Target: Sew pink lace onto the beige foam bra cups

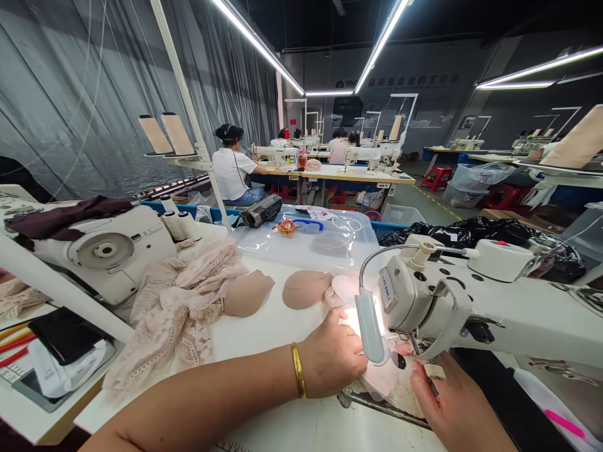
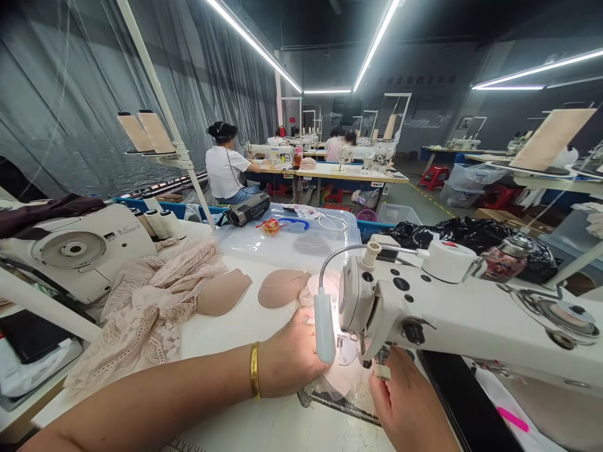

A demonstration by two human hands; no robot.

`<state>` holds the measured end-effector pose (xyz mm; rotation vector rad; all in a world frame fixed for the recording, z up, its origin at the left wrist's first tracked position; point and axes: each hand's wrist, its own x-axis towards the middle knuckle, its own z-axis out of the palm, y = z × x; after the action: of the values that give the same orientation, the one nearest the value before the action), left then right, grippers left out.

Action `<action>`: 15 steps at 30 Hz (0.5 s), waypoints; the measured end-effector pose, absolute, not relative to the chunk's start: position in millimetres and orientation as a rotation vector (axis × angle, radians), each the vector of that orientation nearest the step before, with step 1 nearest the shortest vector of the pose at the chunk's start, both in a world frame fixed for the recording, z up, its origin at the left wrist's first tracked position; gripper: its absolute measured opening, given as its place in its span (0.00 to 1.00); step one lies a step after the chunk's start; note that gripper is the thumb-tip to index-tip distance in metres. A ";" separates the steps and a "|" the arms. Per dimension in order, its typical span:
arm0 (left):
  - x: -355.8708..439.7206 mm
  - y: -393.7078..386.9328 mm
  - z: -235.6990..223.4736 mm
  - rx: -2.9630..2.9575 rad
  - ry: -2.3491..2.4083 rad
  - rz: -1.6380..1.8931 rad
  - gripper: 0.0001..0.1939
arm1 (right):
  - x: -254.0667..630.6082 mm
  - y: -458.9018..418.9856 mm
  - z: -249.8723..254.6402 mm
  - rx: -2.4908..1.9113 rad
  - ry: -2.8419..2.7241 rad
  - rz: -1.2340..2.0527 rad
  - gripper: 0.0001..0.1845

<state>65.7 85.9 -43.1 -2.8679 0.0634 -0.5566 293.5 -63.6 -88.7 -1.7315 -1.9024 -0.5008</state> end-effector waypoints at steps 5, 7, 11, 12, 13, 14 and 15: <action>64.5 83.0 -39.8 -2.866 0.060 -0.487 0.07 | 287.4 -61.8 -82.6 -1.725 -1.879 -0.539 0.09; 64.3 82.1 -40.1 -2.859 0.065 -0.509 0.07 | 287.5 -62.4 -81.2 -1.733 -1.887 -0.547 0.08; 64.3 81.7 -40.9 -2.855 0.069 -0.504 0.08 | 288.2 -64.3 -79.5 -1.737 -1.911 -0.537 0.12; 64.5 82.2 -41.1 -2.853 0.069 -0.501 0.08 | 288.2 -64.3 -78.9 -1.730 -1.920 -0.539 0.12; 64.7 82.9 -41.3 -2.850 0.067 -0.509 0.08 | 288.0 -64.2 -77.9 -1.719 -1.930 -0.550 0.12; 65.1 83.9 -41.7 -2.843 0.063 -0.517 0.07 | 287.8 -64.1 -76.5 -1.702 -1.939 -0.575 0.12; 65.4 84.8 -42.1 -2.825 0.061 -0.507 0.07 | 287.4 -63.9 -74.6 -1.677 -1.950 -0.610 0.12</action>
<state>65.4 84.8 -42.1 -2.8254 0.0609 -0.5073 287.4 -63.9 -74.6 -1.6769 -1.9503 -0.6104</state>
